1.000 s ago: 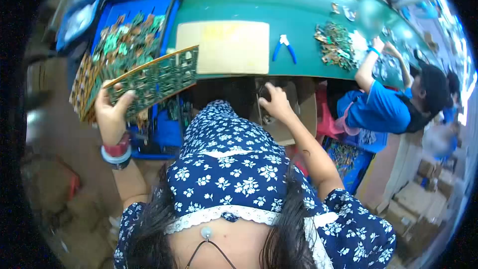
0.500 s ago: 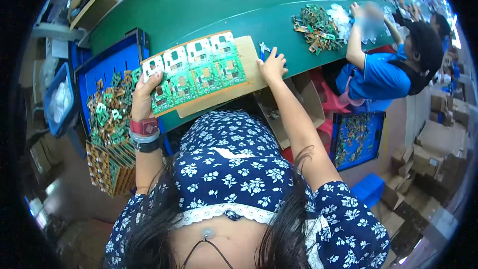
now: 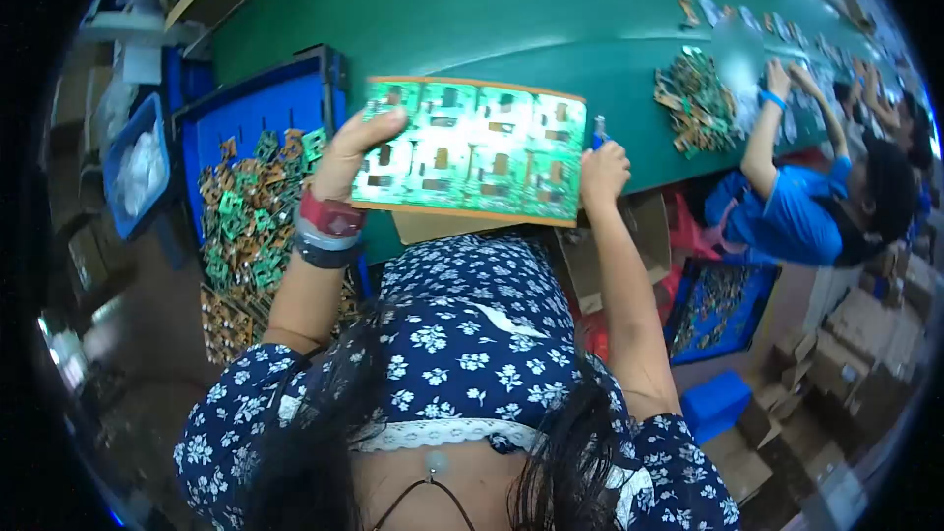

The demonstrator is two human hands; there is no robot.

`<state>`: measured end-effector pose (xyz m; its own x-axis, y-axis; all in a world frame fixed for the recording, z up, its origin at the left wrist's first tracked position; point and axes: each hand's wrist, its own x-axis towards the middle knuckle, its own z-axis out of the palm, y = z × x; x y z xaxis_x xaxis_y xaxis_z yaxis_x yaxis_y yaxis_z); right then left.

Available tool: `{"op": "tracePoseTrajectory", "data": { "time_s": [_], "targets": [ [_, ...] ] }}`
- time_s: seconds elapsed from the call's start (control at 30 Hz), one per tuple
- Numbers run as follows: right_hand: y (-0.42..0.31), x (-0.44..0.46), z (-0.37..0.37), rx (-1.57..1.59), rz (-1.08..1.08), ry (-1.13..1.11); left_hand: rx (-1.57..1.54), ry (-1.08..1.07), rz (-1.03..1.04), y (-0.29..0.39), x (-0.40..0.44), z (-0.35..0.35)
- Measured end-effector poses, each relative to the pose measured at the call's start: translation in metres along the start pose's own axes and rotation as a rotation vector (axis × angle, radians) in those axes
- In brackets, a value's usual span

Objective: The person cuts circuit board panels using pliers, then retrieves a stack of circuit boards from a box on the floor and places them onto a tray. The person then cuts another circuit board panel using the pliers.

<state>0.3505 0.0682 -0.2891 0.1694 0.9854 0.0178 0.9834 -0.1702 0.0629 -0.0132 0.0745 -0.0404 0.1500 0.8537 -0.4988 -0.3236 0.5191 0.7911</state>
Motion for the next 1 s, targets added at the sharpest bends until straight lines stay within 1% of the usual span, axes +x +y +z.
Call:
{"op": "tracePoseTrajectory", "data": {
  "time_s": [0.07, 0.1, 0.13, 0.17, 0.2, 0.23, 0.27, 0.3, 0.33, 0.37, 0.43, 0.47, 0.5, 0.57, 0.6, 0.63, 0.67, 0.7, 0.73, 0.77, 0.8, 0.9, 0.97, 1.0],
  "targets": [
    [-0.001, 0.009, 0.015, 0.012, -0.063, -0.029, -0.127, 0.035, -0.045, 0.001, -0.006, 0.002],
    [-0.001, 0.014, 0.009, 0.010, -0.088, -0.050, -0.188, 0.029, -0.071, 0.001, -0.008, 0.004],
    [0.008, 0.020, -0.001, -0.008, -0.090, -0.060, -0.266, -0.030, -0.075, -0.002, -0.007, -0.007],
    [0.015, 0.027, -0.007, -0.166, -0.145, -0.117, -0.350, -0.120, -0.083, -0.005, -0.002, -0.019],
    [0.004, 0.031, -0.026, -0.329, -0.185, -0.185, -0.362, -0.087, -0.099, -0.004, -0.002, -0.024],
    [0.011, 0.034, -0.026, -0.304, -0.110, -0.209, -0.373, -0.055, -0.116, 0.000, -0.003, -0.027],
    [0.014, 0.039, -0.023, -0.266, -0.048, -0.233, -0.350, -0.074, -0.079, 0.006, -0.004, -0.031],
    [0.012, 0.039, -0.019, -0.092, 0.224, -0.182, -0.325, -0.079, -0.041, 0.013, -0.003, -0.035],
    [0.011, 0.040, -0.019, 0.094, 0.478, -0.120, -0.333, -0.117, -0.049, 0.018, 0.003, -0.036],
    [0.011, 0.039, -0.036, 0.078, 0.496, -0.108, -0.332, -0.158, -0.032, 0.022, 0.008, -0.039],
    [-0.008, 0.032, -0.098, 0.794, 0.657, -0.546, -0.327, -0.216, 0.015, 0.026, 0.011, -0.046],
    [-0.015, 0.022, -0.117, 1.064, 0.670, -0.579, -0.331, -0.218, 0.016, 0.026, 0.013, -0.048],
    [-0.022, 0.013, -0.135, 1.337, 0.674, -0.616, -0.305, -0.288, -0.006, 0.027, 0.021, -0.048],
    [-0.052, -0.003, -0.198, 1.585, 0.435, -0.630, -0.249, -0.414, -0.052, 0.031, 0.039, -0.049],
    [-0.065, -0.006, -0.227, 1.598, 0.339, -0.657, -0.245, -0.398, -0.060, 0.035, 0.046, -0.047],
    [-0.075, -0.007, -0.252, 1.613, 0.246, -0.681, -0.173, -0.475, -0.100, 0.039, 0.054, -0.039],
    [-0.084, -0.005, -0.274, 1.625, 0.251, -0.698, -0.102, -0.552, -0.138, 0.043, 0.064, -0.031],
    [-0.093, -0.003, -0.293, 1.589, 0.119, -0.734, -0.094, -0.539, -0.150, 0.043, 0.077, -0.027],
    [-0.097, -0.004, -0.300, 1.548, -0.016, -0.760, -0.053, -0.624, -0.183, 0.043, 0.091, -0.022],
    [-0.100, -0.007, -0.298, 1.559, -0.018, -0.764, -0.012, -0.710, -0.213, 0.044, 0.096, -0.019],
    [-0.103, -0.009, -0.297, 1.561, -0.040, -0.756, -0.004, -0.705, -0.215, 0.047, 0.093, -0.014],
    [-0.114, -0.013, -0.298, 1.562, -0.077, -0.730, -0.253, -0.792, -0.360, 0.060, 0.086, 0.005],
    [-0.119, -0.017, -0.315, 1.617, 0.053, -0.681, -0.379, -0.547, -0.121, 0.033, 0.112, -0.029],
    [-0.114, -0.022, -0.319, 1.634, 0.145, -0.626, -0.465, -0.627, -0.193, 0.037, 0.114, -0.032]
  ]
}}
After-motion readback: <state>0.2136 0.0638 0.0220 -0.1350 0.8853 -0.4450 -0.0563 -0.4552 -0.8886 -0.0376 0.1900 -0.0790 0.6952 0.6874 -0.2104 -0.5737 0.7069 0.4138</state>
